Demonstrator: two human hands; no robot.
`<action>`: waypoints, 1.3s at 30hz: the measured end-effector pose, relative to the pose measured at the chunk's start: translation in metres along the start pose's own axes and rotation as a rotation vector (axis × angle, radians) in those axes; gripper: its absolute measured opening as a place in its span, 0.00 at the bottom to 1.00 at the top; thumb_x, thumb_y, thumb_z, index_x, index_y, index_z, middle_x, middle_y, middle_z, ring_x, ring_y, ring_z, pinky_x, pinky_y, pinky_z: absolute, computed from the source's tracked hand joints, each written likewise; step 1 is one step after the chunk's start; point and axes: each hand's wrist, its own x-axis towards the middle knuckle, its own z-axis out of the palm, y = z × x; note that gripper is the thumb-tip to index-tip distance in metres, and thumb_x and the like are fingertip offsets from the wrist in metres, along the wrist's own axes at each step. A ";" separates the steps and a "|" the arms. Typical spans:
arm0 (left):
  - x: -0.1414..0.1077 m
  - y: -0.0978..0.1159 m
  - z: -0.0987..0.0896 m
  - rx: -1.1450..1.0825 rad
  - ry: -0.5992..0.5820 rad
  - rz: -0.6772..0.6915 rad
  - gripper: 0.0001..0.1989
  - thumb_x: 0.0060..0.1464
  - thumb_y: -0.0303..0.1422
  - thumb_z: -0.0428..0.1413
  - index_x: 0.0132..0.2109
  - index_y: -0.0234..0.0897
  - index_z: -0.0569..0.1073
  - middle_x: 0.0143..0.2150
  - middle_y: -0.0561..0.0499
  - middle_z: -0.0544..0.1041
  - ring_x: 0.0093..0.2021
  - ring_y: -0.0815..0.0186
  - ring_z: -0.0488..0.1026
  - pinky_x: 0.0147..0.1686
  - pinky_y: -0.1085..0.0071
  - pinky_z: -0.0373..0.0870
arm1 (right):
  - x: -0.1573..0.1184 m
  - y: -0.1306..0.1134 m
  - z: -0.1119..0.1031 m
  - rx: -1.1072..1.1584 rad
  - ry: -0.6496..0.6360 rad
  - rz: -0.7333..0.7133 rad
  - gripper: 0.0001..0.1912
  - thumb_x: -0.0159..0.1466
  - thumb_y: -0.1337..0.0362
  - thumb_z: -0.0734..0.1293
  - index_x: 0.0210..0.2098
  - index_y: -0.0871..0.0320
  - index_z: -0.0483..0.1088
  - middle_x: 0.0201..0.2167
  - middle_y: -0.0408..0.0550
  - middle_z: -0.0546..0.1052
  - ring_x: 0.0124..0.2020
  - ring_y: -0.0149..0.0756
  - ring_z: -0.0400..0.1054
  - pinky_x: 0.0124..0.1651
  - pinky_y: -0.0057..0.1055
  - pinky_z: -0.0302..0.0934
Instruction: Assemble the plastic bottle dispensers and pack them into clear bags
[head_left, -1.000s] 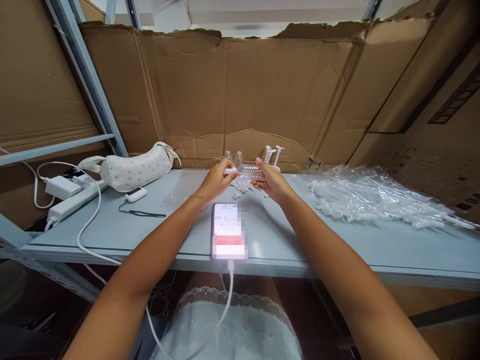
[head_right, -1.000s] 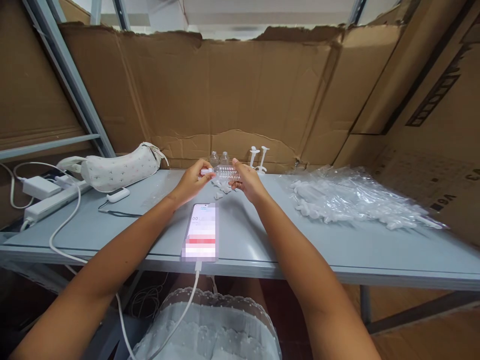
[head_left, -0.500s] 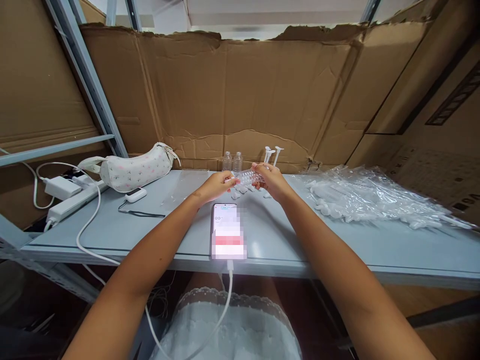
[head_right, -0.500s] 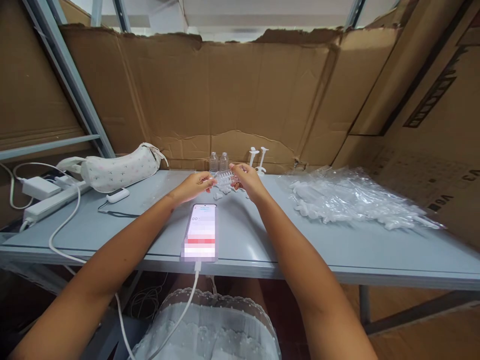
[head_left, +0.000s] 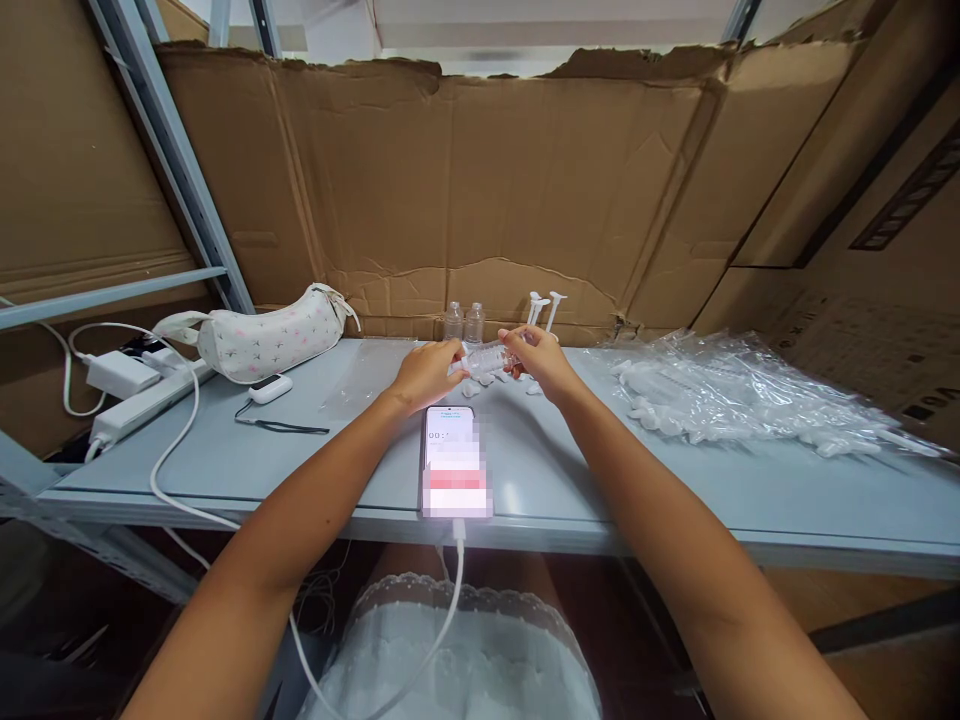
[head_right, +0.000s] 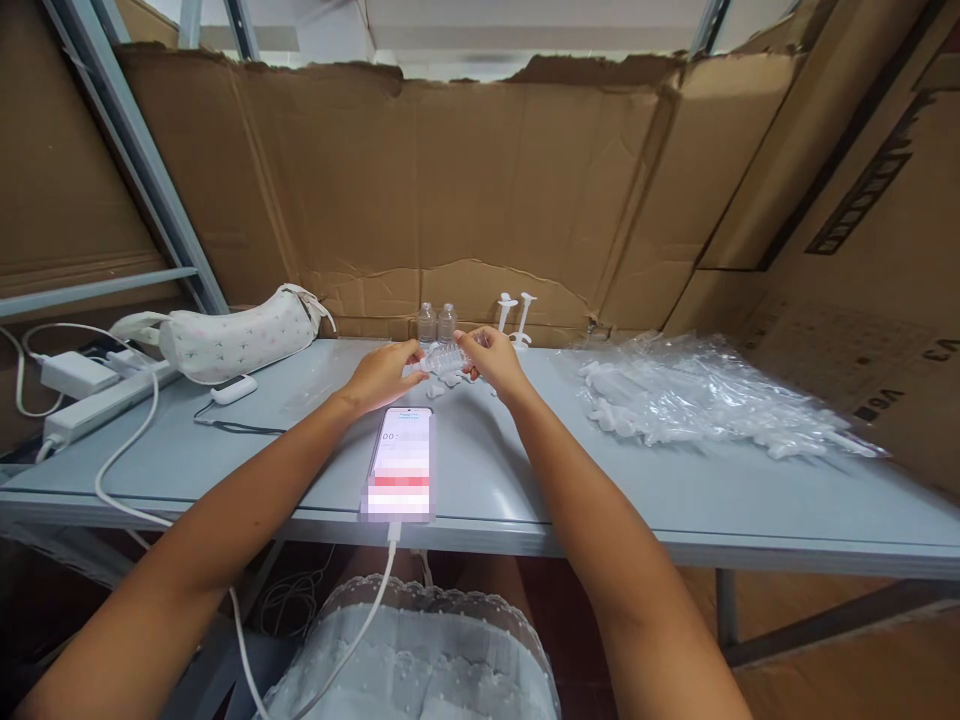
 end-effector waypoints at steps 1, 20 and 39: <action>0.000 0.001 -0.001 0.011 0.030 -0.013 0.11 0.56 0.37 0.55 0.45 0.39 0.71 0.45 0.48 0.78 0.46 0.58 0.73 0.45 0.65 0.66 | -0.001 -0.001 0.001 0.005 -0.007 0.003 0.17 0.58 0.54 0.72 0.26 0.58 0.64 0.18 0.38 0.67 0.15 0.25 0.63 0.14 0.21 0.55; -0.001 -0.002 0.001 -0.069 -0.029 0.006 0.18 0.55 0.43 0.56 0.50 0.40 0.71 0.50 0.47 0.77 0.52 0.57 0.72 0.50 0.64 0.66 | -0.005 0.000 0.003 -0.091 0.000 -0.157 0.18 0.54 0.49 0.72 0.29 0.57 0.66 0.20 0.38 0.67 0.18 0.26 0.61 0.17 0.23 0.59; 0.000 0.000 0.000 0.041 -0.003 0.042 0.15 0.58 0.35 0.52 0.50 0.41 0.75 0.50 0.48 0.79 0.51 0.56 0.72 0.48 0.63 0.65 | -0.009 -0.001 0.002 -0.065 -0.088 -0.229 0.18 0.52 0.52 0.73 0.32 0.57 0.68 0.27 0.40 0.70 0.23 0.26 0.63 0.22 0.26 0.66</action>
